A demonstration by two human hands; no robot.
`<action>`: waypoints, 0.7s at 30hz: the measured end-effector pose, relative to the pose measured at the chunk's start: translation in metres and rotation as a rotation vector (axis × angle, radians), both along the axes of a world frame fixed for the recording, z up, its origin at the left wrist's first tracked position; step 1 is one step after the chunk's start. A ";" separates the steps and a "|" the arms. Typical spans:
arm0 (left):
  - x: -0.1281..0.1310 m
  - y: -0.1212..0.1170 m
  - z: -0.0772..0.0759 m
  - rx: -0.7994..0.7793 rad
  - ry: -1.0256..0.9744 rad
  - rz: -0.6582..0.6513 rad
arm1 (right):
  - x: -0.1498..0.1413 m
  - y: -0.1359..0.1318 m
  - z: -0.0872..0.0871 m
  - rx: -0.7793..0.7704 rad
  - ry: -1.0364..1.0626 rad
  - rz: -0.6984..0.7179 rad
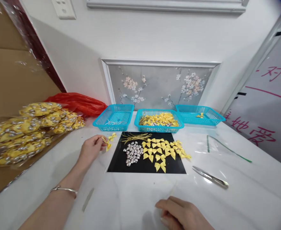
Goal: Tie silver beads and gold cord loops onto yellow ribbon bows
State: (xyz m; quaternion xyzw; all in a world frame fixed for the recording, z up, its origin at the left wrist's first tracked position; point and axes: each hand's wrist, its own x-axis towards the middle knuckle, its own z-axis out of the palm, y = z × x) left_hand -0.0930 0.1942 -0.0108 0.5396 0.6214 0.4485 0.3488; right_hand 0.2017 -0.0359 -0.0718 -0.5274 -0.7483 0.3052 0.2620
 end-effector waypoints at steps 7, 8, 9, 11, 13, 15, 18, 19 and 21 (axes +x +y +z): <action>0.013 -0.023 0.021 -0.080 -0.336 -0.115 | -0.004 0.002 0.002 -0.012 0.012 -0.002; 0.015 -0.026 0.022 -0.092 -0.386 -0.129 | -0.005 0.002 0.002 -0.002 0.026 -0.005; 0.016 -0.029 0.024 -0.105 -0.434 -0.139 | -0.005 0.002 0.002 0.007 0.042 -0.009; 0.017 -0.034 0.026 -0.133 -0.518 -0.146 | -0.006 0.002 0.001 0.016 0.064 -0.016; 0.016 -0.037 0.028 -0.162 -0.583 -0.136 | -0.007 0.002 0.001 0.018 0.068 -0.020; 0.015 -0.039 0.028 -0.187 -0.632 -0.114 | -0.008 0.002 0.001 0.027 0.071 -0.029; 0.013 -0.038 0.026 -0.208 -0.678 -0.077 | -0.009 0.002 0.000 0.044 0.084 -0.042; 0.012 -0.037 0.025 -0.210 -0.681 -0.065 | -0.009 0.002 0.000 0.044 0.084 -0.038; 0.011 -0.033 0.022 -0.207 -0.669 -0.041 | -0.008 0.002 0.000 0.038 0.078 -0.021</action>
